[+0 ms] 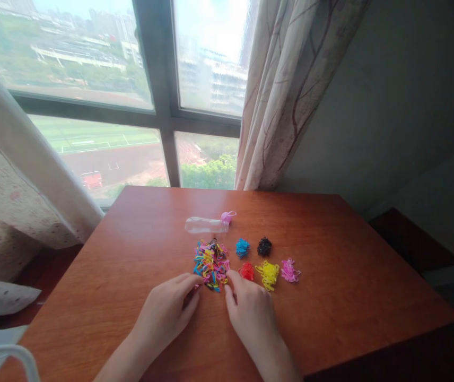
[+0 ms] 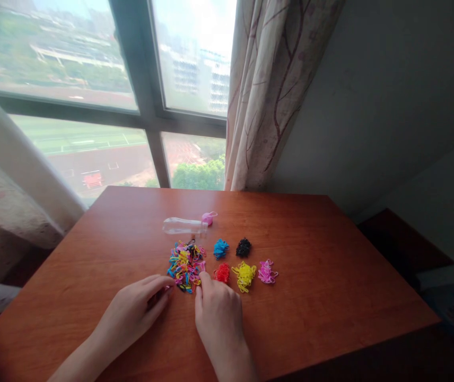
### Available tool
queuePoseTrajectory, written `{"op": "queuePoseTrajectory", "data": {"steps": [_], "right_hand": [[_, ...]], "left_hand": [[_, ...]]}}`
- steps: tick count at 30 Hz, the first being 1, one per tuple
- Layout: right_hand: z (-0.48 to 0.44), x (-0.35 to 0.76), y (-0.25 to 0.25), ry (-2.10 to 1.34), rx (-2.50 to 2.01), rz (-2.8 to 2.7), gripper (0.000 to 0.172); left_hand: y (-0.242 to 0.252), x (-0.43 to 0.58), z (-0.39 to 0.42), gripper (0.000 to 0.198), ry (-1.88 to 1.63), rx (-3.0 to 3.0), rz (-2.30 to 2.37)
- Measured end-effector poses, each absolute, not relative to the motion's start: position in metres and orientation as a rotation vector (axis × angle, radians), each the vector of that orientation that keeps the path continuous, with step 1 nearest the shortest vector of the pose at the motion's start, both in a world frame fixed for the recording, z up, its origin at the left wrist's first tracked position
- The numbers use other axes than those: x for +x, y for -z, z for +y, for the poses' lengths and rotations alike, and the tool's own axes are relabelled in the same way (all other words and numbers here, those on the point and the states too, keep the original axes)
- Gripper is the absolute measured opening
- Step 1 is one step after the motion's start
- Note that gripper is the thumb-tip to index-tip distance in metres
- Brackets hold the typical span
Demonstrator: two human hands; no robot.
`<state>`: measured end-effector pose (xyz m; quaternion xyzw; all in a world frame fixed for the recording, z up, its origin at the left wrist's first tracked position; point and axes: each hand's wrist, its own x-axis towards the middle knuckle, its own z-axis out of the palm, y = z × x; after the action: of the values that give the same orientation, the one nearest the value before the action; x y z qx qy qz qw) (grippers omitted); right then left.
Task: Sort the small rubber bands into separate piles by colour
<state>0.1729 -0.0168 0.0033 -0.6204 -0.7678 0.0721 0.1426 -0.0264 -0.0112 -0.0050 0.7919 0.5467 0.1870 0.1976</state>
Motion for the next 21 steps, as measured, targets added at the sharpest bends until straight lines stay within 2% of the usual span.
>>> {"op": "queuePoseTrajectory", "data": {"steps": [3, 10, 21], "right_hand": [[-0.022, 0.166, 0.004, -0.176, -1.829, -2.177, 0.029], [-0.022, 0.159, 0.011, -0.180, -1.884, -2.105, 0.013], [-0.026, 0.161, 0.009, -0.271, -1.707, -1.983, 0.014]], "left_hand": [[0.005, -0.027, -0.012, 0.025, -0.535, 2.227, 1.519], [0.004, -0.028, -0.011, 0.026, -0.545, 2.244, 1.501], [0.004, -0.024, -0.012, 0.023, -0.571, 2.243, 1.472]]}}
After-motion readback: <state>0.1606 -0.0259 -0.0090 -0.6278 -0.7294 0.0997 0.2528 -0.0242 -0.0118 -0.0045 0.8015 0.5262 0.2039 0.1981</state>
